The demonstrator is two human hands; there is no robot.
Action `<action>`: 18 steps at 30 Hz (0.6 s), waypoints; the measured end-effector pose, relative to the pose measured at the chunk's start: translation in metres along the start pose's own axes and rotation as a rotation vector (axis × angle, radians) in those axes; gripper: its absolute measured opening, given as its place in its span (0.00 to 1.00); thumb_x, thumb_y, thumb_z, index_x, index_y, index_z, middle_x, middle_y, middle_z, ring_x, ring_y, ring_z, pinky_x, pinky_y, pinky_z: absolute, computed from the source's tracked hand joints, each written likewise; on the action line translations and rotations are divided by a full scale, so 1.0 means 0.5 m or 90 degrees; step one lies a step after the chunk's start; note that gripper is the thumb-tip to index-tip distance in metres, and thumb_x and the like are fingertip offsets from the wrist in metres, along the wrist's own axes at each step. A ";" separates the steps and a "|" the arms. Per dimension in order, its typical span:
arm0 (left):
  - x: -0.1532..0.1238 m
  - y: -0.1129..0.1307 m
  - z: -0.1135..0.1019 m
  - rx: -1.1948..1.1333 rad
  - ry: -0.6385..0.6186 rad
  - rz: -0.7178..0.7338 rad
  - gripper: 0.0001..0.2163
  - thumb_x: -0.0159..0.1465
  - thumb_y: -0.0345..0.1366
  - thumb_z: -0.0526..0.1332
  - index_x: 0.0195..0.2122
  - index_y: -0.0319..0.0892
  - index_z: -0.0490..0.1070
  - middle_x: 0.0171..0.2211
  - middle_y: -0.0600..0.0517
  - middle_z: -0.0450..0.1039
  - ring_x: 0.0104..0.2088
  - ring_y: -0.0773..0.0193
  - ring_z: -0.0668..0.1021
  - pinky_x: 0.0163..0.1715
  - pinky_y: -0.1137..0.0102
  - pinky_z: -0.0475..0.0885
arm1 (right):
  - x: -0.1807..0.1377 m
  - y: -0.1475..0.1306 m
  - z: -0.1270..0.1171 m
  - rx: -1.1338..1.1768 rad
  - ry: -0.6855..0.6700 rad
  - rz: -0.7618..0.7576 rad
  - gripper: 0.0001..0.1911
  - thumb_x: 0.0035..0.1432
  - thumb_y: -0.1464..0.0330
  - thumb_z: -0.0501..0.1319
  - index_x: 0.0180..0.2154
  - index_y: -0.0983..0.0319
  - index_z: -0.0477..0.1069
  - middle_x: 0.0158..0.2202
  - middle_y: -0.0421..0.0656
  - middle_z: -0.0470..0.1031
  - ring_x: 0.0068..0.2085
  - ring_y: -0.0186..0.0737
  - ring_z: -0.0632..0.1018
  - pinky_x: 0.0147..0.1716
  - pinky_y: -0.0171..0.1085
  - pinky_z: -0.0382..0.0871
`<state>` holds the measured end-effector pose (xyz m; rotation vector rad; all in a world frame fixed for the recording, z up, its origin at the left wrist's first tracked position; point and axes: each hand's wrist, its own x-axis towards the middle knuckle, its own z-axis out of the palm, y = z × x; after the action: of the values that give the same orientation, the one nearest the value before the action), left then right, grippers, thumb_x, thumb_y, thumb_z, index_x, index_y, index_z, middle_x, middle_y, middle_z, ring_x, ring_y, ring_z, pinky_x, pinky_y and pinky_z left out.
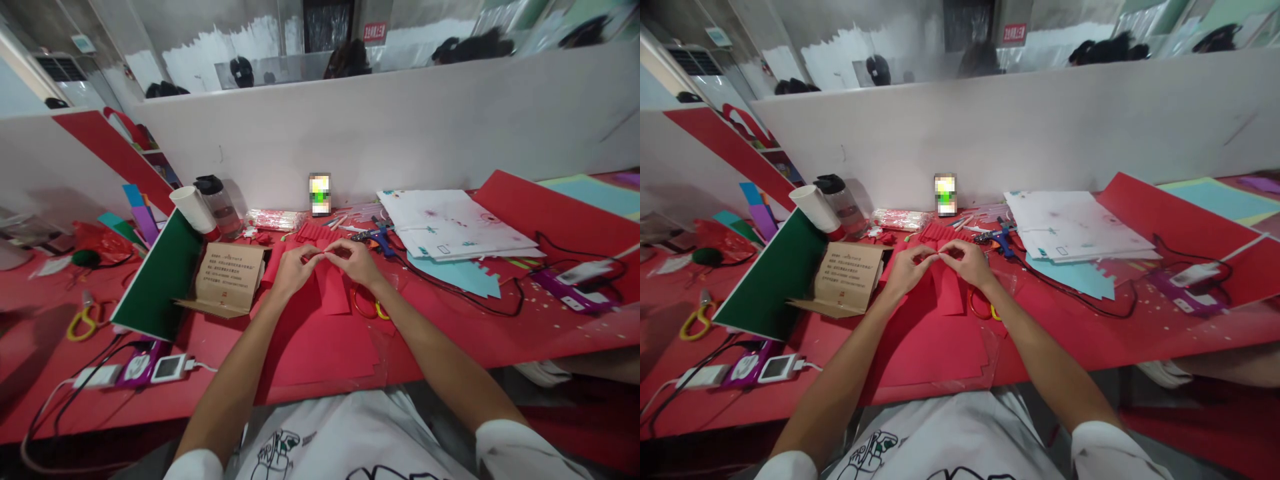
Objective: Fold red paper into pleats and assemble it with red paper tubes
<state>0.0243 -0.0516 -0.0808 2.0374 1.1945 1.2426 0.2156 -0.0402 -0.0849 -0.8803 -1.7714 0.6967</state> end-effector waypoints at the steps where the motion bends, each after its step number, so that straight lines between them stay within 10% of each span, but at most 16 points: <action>1: 0.000 -0.002 0.001 -0.007 0.001 -0.005 0.09 0.64 0.41 0.65 0.37 0.42 0.81 0.34 0.49 0.83 0.34 0.61 0.80 0.37 0.68 0.72 | 0.001 0.000 -0.002 0.005 -0.009 0.003 0.10 0.59 0.61 0.65 0.35 0.60 0.79 0.35 0.45 0.82 0.37 0.43 0.80 0.41 0.41 0.73; 18: -0.001 0.014 -0.008 0.033 -0.032 0.026 0.11 0.66 0.41 0.63 0.34 0.40 0.79 0.31 0.50 0.80 0.31 0.63 0.77 0.34 0.70 0.69 | 0.002 0.003 -0.008 0.027 -0.055 0.016 0.10 0.60 0.62 0.64 0.34 0.62 0.79 0.34 0.45 0.82 0.36 0.42 0.80 0.40 0.39 0.72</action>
<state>0.0239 -0.0560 -0.0741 2.1268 1.1791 1.1834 0.2194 -0.0383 -0.0841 -0.8558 -1.8171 0.7965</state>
